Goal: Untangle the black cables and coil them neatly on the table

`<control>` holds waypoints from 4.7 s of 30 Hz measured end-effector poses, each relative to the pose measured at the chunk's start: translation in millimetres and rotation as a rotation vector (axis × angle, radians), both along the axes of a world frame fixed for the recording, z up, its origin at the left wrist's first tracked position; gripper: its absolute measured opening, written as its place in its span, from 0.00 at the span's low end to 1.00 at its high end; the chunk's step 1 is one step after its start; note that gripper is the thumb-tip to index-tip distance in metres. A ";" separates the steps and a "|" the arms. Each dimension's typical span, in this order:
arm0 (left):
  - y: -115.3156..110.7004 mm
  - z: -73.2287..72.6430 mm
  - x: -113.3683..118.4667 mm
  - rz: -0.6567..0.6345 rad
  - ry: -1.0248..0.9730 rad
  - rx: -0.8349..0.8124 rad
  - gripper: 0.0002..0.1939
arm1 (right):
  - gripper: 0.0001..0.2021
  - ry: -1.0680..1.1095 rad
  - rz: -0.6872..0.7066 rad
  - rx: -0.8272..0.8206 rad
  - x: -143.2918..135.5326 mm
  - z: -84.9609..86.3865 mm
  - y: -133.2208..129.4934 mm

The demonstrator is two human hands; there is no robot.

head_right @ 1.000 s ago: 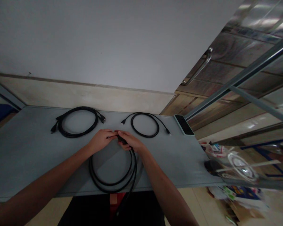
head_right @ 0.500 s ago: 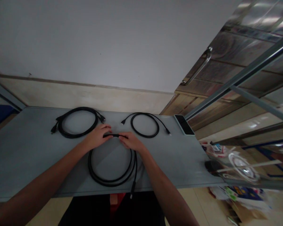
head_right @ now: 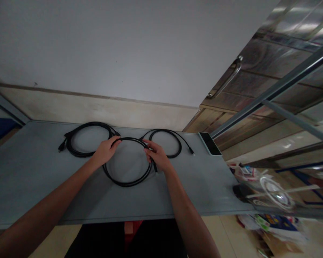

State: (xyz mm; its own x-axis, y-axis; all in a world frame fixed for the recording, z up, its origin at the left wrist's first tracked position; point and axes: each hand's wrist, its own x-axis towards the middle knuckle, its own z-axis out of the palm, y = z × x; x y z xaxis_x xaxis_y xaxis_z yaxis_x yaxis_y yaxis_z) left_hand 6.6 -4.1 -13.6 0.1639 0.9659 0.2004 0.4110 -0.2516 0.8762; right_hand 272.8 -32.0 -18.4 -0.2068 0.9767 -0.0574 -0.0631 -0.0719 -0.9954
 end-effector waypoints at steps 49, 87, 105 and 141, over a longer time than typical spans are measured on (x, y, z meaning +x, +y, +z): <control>-4.2 -8.4 4.3 0.070 0.477 -0.024 0.17 | 0.26 -0.578 -0.281 0.344 11.1 -17.0 14.1; 70.5 -12.7 -178.5 0.355 1.055 -0.008 0.20 | 0.19 -1.236 -0.034 0.650 -198.3 -15.1 107.2; 56.7 -1.9 -174.1 0.485 0.864 -0.013 0.24 | 0.25 -1.020 -0.009 0.651 -151.3 -27.0 83.2; -0.1 27.0 -16.1 -0.979 0.313 -0.772 0.16 | 0.17 -0.256 0.770 -0.534 68.8 -3.0 22.5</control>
